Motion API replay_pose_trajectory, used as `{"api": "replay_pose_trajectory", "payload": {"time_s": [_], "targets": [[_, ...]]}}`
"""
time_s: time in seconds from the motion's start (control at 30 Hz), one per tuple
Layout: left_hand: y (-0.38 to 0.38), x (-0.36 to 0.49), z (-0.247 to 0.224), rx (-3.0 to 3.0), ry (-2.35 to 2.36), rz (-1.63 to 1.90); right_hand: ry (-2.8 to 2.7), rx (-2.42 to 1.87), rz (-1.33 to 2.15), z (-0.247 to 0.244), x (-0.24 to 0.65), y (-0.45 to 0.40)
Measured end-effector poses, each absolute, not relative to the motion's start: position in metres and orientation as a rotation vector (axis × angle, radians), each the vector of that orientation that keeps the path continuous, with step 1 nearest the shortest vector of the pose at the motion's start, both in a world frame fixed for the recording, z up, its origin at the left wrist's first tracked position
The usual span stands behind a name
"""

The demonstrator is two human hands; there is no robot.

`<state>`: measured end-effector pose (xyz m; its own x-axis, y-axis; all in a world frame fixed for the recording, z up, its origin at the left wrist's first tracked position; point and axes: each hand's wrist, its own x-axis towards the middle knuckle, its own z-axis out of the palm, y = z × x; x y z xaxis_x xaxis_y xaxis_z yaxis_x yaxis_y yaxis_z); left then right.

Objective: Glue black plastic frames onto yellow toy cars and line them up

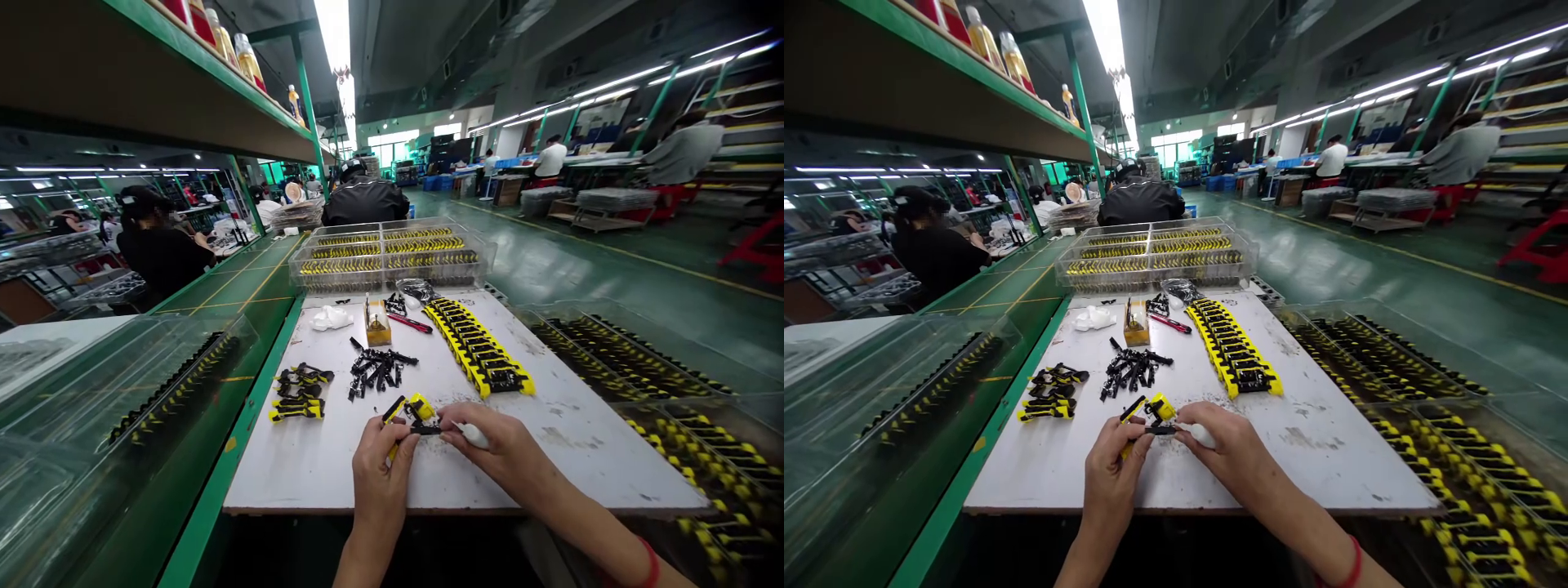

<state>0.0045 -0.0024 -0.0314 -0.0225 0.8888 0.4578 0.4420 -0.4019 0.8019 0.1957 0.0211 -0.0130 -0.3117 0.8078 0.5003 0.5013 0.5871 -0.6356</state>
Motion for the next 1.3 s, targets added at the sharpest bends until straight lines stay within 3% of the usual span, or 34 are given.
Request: {"api": "replay_pose_trajectory", "payload": {"time_s": [0.13, 0.4, 0.8, 1.3], "targets": [[-0.002, 0.008, -0.032, 1.903, 1.356, 1.435, -2.009, -1.006, 0.335, -0.015, 0.198, 0.021], [-0.001, 0.009, -0.032, 1.976, 1.344, 1.358, -2.191, -0.997, 0.461, -0.019, 0.208, 0.023], [0.011, 0.006, -0.03, 1.038, 1.09, 1.216, -2.141, -0.873, 0.128, -0.022, 0.225, 0.022], [0.015, 0.004, -0.033, 1.087, 1.032, 1.128, -2.2, -0.658, 0.045, -0.039, 0.203, 0.044]]}}
